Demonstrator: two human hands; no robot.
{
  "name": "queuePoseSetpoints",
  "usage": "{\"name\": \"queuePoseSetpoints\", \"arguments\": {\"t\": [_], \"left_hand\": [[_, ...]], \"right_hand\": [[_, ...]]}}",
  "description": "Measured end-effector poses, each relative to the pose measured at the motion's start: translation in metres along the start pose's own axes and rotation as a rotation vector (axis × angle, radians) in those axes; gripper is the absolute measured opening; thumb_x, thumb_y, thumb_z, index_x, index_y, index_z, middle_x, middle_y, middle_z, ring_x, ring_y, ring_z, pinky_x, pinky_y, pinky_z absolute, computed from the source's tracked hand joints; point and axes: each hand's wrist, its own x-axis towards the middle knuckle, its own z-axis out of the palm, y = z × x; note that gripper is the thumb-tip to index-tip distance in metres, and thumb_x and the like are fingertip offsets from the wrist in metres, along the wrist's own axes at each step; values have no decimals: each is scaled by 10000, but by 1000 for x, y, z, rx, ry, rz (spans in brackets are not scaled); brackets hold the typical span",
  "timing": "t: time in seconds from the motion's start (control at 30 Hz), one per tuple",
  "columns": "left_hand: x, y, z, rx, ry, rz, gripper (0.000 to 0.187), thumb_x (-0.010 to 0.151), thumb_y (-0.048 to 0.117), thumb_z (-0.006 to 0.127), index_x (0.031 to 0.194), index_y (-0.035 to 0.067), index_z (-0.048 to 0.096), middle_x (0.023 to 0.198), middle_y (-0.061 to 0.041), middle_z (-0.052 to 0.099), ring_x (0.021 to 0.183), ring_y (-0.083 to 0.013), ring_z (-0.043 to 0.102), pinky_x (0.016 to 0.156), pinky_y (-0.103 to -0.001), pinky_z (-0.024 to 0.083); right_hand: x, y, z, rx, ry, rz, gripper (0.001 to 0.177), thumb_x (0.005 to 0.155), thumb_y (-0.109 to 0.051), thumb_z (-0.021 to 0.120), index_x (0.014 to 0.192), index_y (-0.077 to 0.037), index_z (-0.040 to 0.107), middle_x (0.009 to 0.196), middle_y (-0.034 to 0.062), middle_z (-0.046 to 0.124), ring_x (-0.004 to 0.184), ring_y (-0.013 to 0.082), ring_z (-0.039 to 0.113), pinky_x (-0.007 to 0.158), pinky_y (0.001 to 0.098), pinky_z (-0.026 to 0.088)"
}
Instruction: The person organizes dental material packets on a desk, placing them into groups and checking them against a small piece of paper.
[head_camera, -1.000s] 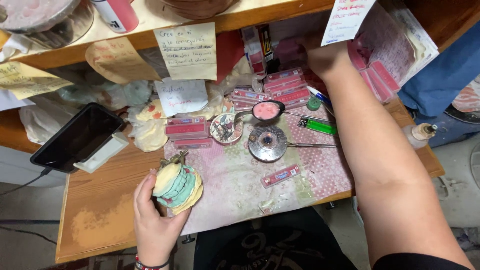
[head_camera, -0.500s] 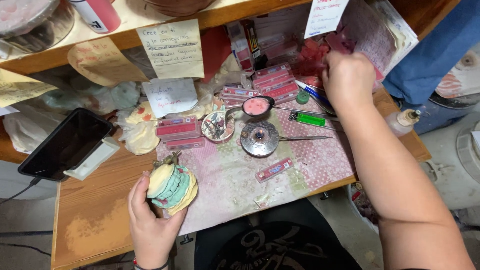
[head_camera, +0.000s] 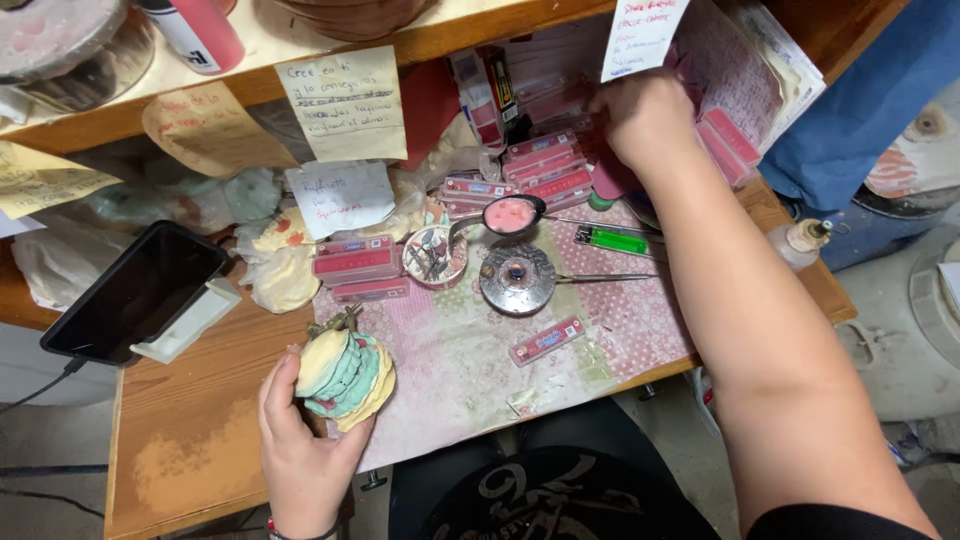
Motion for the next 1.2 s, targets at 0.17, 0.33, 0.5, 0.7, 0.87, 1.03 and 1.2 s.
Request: {"name": "queuePoseSetpoints", "arguments": {"t": [0.17, 0.33, 0.5, 0.7, 0.87, 1.03, 1.2], "left_hand": [[0, 1, 0, -2, -5, -18, 945, 718, 189, 861, 1525, 37, 394, 1549, -221, 491, 1430, -363, 494, 1172, -467, 407], [-1, -4, 4, -5, 18, -3, 955, 690, 155, 872, 1517, 43, 409, 1536, -214, 506, 1424, -354, 507, 1174, -457, 419], [1, -5, 5, -12, 33, 62, 947, 703, 135, 867, 1514, 2, 396, 1530, -226, 516, 1429, -365, 501, 1201, -459, 418], [-1, -9, 6, 21, 43, 42, 960, 687, 147, 870, 1514, 7, 402, 1527, -218, 525, 1417, -362, 513, 1170, -465, 436], [-1, -8, 7, 27, 47, 72, 951, 703, 145, 869, 1513, -6, 395, 1522, -236, 523, 1407, -375, 518, 1180, -466, 430], [-1, -4, 5, 19, 36, 45, 963, 705, 169, 883, 1518, 9, 392, 1528, -236, 520, 1409, -375, 516, 1174, -472, 432], [-1, -4, 6, 27, 47, 47, 956, 705, 160, 882, 1518, 10, 401, 1521, -249, 530, 1392, -378, 532, 1167, -466, 435]], "right_hand": [[25, -22, -10, -62, -446, 37, 557, 820, -108, 673, 1317, -355, 722, 1315, 78, 719, 1213, 364, 649, 951, 430, 550], [20, -21, -6, 7, -323, -23, 328, 824, -314, 720, 1133, -222, 782, 1039, 126, 768, 1060, 410, 669, 855, 493, 519], [16, -24, -19, 28, -356, 46, 336, 713, -434, 779, 955, -201, 771, 1005, 101, 751, 1058, 368, 658, 815, 464, 513], [11, 7, 17, 162, -20, -21, 171, 734, -175, 778, 887, -124, 721, 865, 163, 717, 796, 416, 675, 642, 491, 510], [10, 10, 23, 257, 178, -50, 482, 753, -175, 823, 1190, -15, 698, 1117, 281, 727, 978, 519, 670, 764, 535, 536], [11, 5, 15, 290, 198, -6, 395, 770, -98, 843, 1133, 17, 738, 1052, 264, 746, 921, 486, 693, 717, 519, 568], [12, 15, 27, 249, 223, 1, 277, 790, -174, 846, 987, -19, 728, 915, 228, 734, 779, 448, 680, 619, 510, 533]]}}
